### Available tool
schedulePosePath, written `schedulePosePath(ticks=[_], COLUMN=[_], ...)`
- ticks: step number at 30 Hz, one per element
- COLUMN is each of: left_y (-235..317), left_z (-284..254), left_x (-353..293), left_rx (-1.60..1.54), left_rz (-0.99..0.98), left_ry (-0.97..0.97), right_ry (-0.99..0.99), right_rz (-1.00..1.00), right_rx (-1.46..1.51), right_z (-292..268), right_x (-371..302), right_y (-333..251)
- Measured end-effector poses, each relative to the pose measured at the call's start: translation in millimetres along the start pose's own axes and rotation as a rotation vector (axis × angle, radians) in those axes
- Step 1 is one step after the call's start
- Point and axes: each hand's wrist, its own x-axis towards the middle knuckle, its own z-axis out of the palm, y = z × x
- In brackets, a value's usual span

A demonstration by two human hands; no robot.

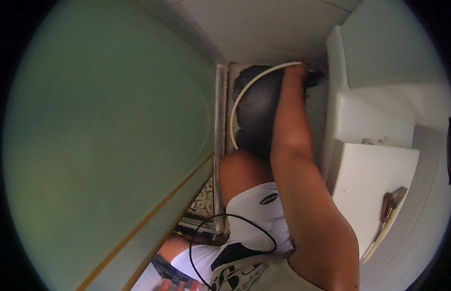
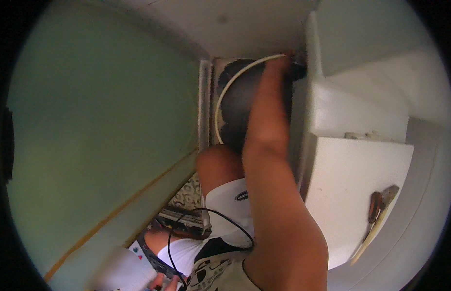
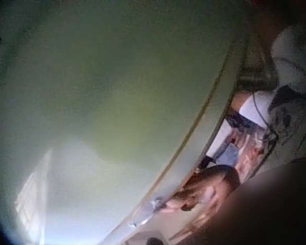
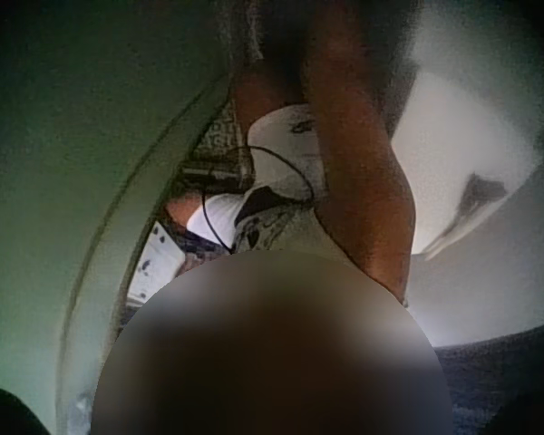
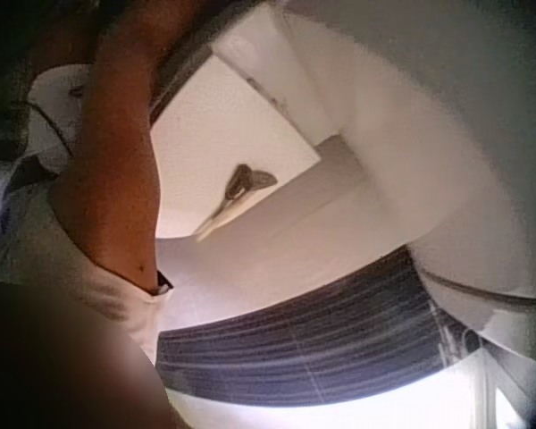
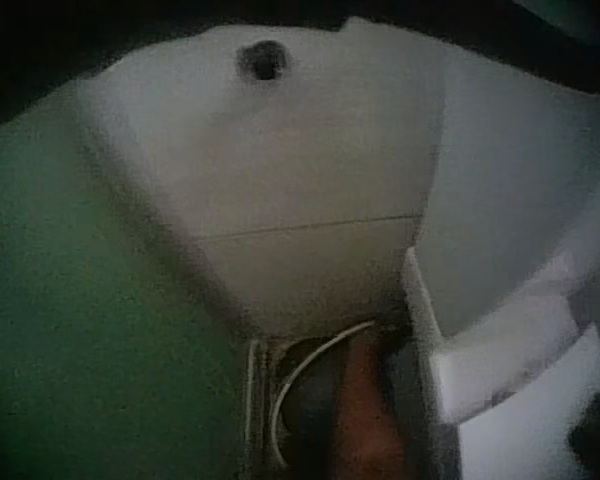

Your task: The person kneels to disconnect a water supply line from the toilet base, then uses a screwdriver to remove the flush button assembly from the top of the toilet tank.

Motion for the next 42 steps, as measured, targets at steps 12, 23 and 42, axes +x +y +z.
schedulePosePath(ticks=[12,23,42], left_y=[15,28,12], left_z=[-25,-10,20], left_x=[-28,-38,6], left_rx=[0.023,0.026,0.075], left_rz=[-0.072,-0.063,0.078], left_ry=[-0.016,0.007,0.151], right_ry=[-0.041,-0.177,-0.071], right_rz=[-0.024,0.132,0.320], right_rx=[0.011,0.276,0.145], right_z=[-19,-46,-45], right_x=[-12,-24,-28], right_y=[4,2,1])
